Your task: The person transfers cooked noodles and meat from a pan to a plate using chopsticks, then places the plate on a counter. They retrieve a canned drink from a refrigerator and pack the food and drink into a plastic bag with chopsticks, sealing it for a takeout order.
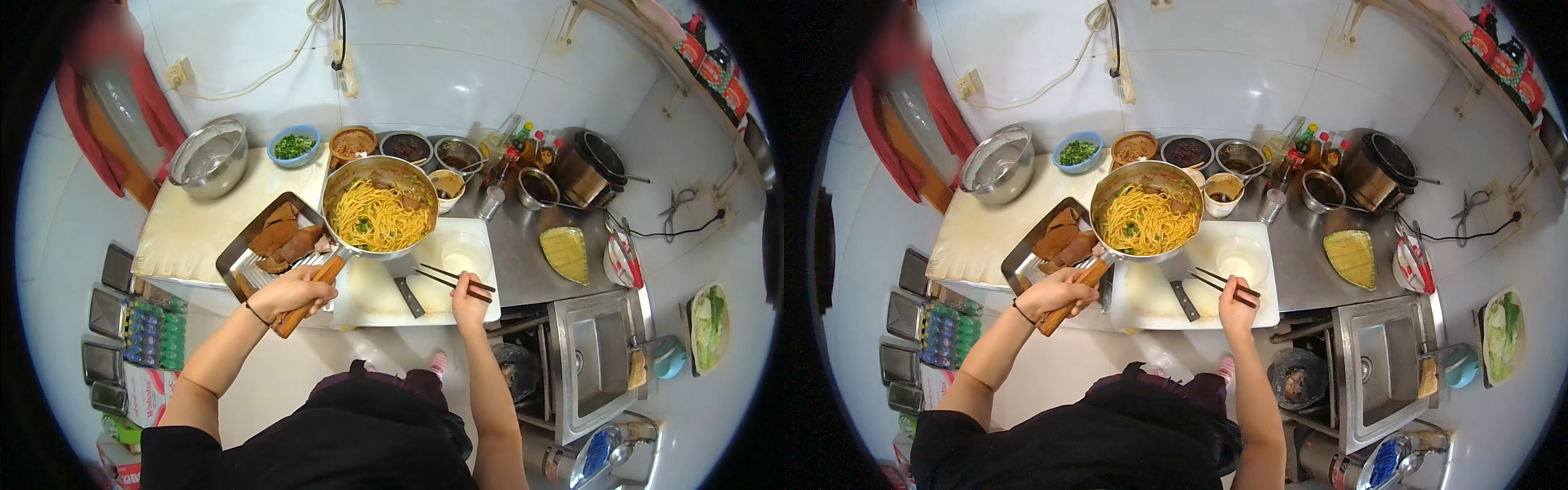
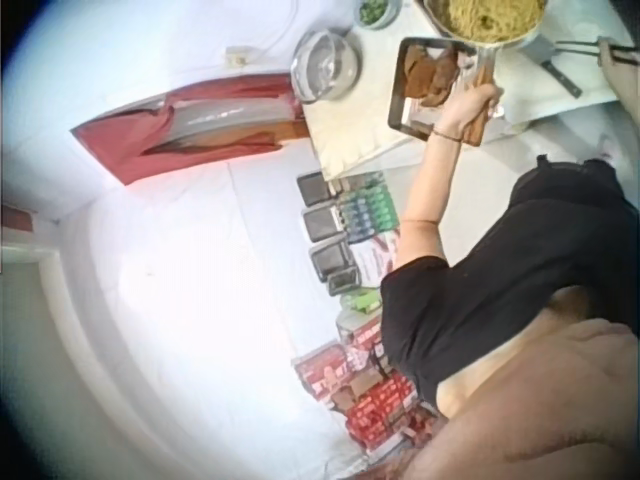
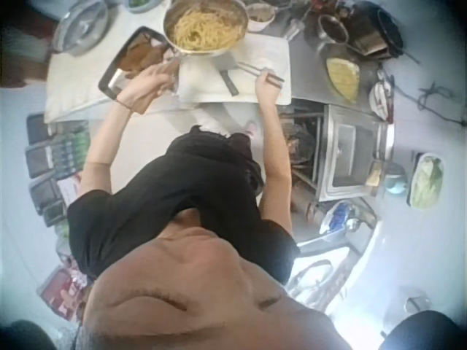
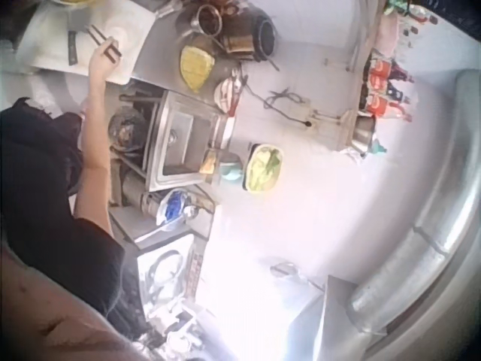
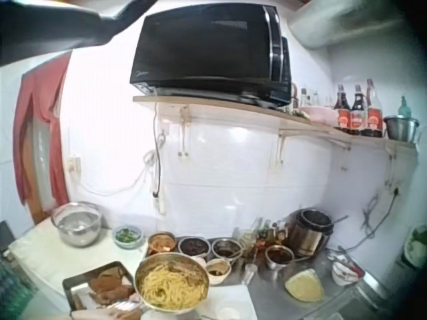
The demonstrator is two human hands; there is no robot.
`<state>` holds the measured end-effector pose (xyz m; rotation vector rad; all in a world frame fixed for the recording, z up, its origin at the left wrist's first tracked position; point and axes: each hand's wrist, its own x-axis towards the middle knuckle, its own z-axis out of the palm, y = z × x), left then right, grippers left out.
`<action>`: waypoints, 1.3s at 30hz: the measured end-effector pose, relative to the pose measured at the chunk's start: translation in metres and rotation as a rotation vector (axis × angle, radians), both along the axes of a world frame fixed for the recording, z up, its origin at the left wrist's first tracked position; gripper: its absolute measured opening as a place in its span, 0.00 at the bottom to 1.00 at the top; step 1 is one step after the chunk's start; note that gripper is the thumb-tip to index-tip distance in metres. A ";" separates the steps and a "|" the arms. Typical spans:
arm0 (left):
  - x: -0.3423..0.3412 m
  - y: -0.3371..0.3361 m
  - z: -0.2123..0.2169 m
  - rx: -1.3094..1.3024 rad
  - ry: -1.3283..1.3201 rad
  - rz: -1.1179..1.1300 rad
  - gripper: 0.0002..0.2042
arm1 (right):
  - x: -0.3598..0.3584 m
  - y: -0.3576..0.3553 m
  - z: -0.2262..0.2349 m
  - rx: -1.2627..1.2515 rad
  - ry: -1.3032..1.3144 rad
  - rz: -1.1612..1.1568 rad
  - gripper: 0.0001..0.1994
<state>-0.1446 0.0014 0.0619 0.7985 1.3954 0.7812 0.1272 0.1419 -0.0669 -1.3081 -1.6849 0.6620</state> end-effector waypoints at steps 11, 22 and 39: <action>-0.024 -0.022 0.001 -0.031 -0.056 -0.005 0.06 | -0.011 0.011 -0.047 -0.260 0.263 -0.189 0.15; -0.031 -0.016 -0.001 -0.061 -0.035 0.028 0.06 | -0.003 0.007 -0.041 -0.244 0.355 -0.223 0.14; -0.002 -0.004 -0.031 0.025 0.214 -0.289 0.08 | 0.009 0.024 0.118 -0.167 0.157 0.260 0.16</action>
